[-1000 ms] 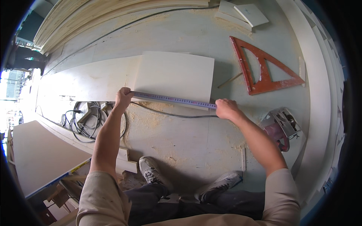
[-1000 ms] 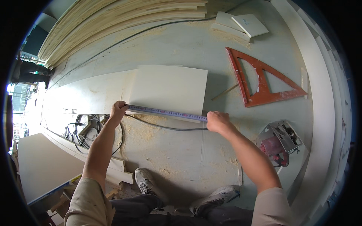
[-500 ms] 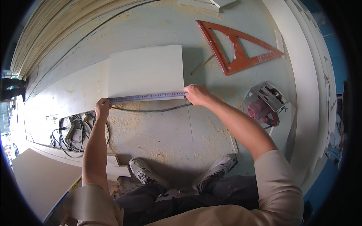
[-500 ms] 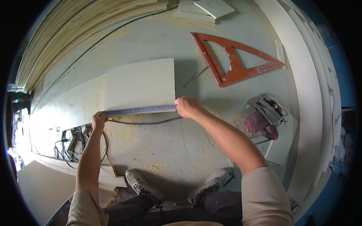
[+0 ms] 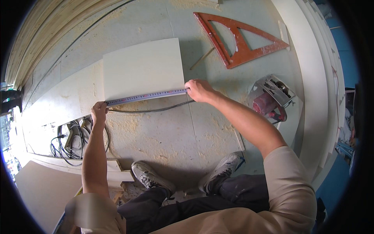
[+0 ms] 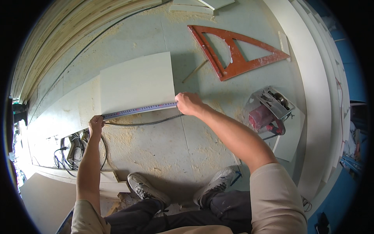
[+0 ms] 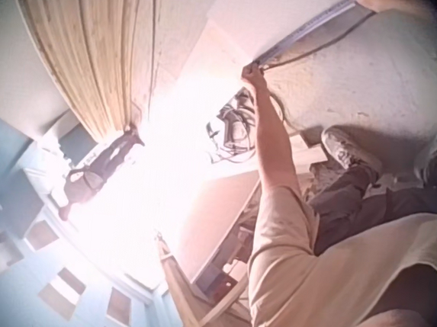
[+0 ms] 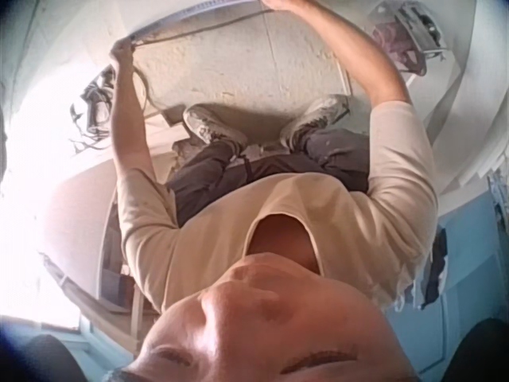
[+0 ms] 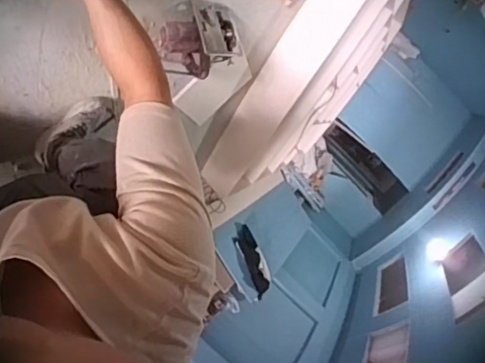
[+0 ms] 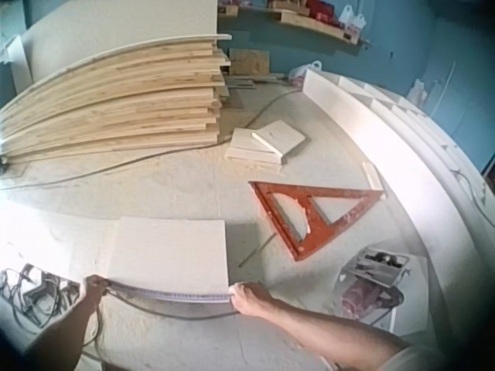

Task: The person measures and marks a white wood panel, cuts it with a circular saw, then installs it as a shelf in a large shelving unit using a nail gun.

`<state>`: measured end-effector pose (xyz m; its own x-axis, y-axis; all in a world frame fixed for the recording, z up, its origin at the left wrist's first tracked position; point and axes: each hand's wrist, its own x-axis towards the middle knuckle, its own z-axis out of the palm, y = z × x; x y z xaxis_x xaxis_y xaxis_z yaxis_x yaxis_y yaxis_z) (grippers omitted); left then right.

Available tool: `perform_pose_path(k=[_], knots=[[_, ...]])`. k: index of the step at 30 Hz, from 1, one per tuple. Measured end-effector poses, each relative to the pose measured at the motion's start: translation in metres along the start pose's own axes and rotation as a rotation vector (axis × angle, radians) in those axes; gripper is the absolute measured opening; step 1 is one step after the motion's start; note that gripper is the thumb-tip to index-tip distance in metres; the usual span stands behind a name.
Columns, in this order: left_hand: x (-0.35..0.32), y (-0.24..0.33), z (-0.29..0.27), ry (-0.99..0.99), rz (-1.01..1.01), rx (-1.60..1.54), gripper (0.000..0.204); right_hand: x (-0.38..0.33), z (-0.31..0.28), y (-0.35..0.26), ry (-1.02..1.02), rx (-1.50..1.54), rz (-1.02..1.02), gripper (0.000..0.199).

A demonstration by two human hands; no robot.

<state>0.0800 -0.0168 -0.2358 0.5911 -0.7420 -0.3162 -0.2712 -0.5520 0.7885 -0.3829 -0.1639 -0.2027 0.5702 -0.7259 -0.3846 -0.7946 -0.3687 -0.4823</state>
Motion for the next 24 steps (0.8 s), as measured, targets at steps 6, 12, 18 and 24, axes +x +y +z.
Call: perform_pose_path(k=[6, 12, 18, 24], knots=[[0.007, -0.01, -0.006, 0.033, -0.004, -0.032, 0.019, 0.003, 0.0, -0.012, -0.01, 0.009, 0.084, 0.017], [0.007, 0.006, -0.001, -0.018, -0.007, 0.077, 0.018, -0.003, -0.007, -0.013, -0.03, 0.039, 0.101, 0.016], [0.001, 0.003, -0.002, -0.002, -0.042, -0.074, 0.018, -0.005, -0.003, -0.013, 0.035, 0.012, 0.034, 0.013], [0.001, -0.002, -0.004, -0.017, 0.0, 0.005, 0.018, -0.005, -0.002, -0.008, 0.049, 0.01, 0.011, 0.013]])
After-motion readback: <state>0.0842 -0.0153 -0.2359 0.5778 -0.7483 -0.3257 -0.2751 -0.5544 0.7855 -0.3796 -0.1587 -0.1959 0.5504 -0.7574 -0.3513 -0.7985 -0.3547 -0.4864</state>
